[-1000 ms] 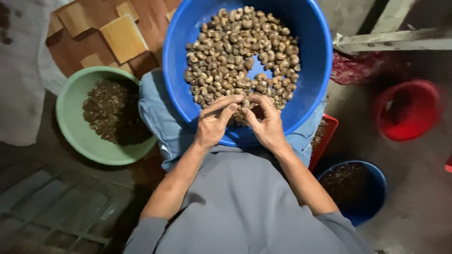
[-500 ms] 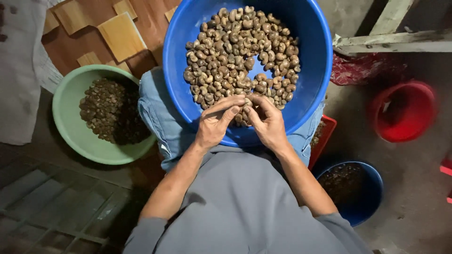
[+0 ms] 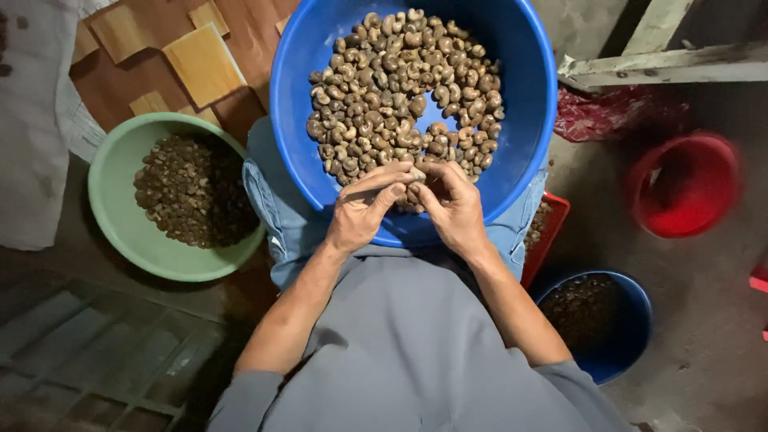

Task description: Manually deshelling or cleaning nuts using a small metal tool

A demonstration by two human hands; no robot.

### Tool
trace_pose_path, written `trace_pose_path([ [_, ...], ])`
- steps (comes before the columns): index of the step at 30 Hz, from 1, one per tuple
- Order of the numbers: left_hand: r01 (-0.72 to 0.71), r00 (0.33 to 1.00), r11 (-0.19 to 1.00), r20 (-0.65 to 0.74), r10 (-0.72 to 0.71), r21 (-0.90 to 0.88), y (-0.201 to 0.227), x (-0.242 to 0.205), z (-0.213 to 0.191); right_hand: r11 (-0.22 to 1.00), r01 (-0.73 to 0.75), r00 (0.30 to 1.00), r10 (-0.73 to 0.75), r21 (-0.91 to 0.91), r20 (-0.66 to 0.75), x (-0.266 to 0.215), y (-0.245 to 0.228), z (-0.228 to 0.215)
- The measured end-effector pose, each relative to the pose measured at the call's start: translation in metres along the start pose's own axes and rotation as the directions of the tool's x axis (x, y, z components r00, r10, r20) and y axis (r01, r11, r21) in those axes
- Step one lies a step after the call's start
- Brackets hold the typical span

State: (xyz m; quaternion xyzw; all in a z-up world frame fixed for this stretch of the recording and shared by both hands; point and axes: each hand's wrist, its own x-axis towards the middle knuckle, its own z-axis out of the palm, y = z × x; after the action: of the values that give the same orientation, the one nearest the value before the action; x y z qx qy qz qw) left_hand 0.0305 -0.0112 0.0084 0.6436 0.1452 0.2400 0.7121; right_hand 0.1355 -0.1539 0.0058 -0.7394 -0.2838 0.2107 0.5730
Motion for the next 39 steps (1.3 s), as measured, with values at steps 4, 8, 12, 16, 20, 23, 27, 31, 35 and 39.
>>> trace_pose_path([
  [4, 0.075, 0.996, 0.997, -0.038, -0.075, 0.001, 0.006, 0.0, -0.002, 1.0, 0.008, 1.0, -0.008, 0.012, -0.009, 0.0, -0.005, -0.001],
  [8, 0.011, 1.0, 1.0, 0.024, -0.011, -0.005, -0.002, -0.002, 0.0, 1.0, -0.008, 1.0, 0.008, 0.011, -0.002, -0.006, 0.001, -0.002],
  [12, 0.007, 0.999, 1.0, -0.049, -0.008, -0.005, -0.003, -0.001, 0.003, 0.985, -0.062, 0.998, 0.059, 0.158, 0.024, -0.004, 0.006, 0.001],
  [16, -0.012, 1.0, 1.0, -0.027, 0.011, -0.014, -0.005, -0.001, 0.001, 0.967, -0.114, 0.994, 0.11, 0.226, 0.027, -0.009, 0.017, 0.004],
  [20, -0.029, 0.999, 0.999, -0.027, 0.028, -0.019, -0.008, -0.002, 0.001, 0.96, -0.115, 0.993, 0.112, 0.257, 0.027, -0.009, 0.014, 0.006],
  [23, -0.047, 0.999, 0.999, -0.015, 0.047, 0.01, -0.006, 0.001, 0.002, 0.962, -0.108, 0.994, 0.107, 0.25, 0.02, -0.009, 0.014, 0.004],
  [27, -0.046, 0.998, 0.998, -0.051, 0.048, 0.033, -0.011, -0.001, 0.005, 0.986, -0.083, 0.996, 0.085, 0.144, -0.012, -0.006, 0.003, -0.007],
  [31, -0.04, 0.998, 0.996, -0.047, 0.044, 0.084, -0.011, 0.0, 0.0, 0.998, -0.039, 0.977, 0.049, 0.054, -0.208, -0.021, 0.024, -0.06],
  [35, 0.084, 0.995, 0.976, -0.069, -0.072, 0.202, -0.008, -0.002, -0.006, 0.93, -0.242, 0.821, 0.044, -0.277, -0.569, -0.065, 0.057, -0.151],
  [39, 0.477, 0.877, 0.875, -0.104, -0.469, 0.078, -0.03, -0.013, -0.01, -0.288, -0.2, 0.975, 0.039, -0.937, -0.22, -0.161, 0.21, -0.269],
])
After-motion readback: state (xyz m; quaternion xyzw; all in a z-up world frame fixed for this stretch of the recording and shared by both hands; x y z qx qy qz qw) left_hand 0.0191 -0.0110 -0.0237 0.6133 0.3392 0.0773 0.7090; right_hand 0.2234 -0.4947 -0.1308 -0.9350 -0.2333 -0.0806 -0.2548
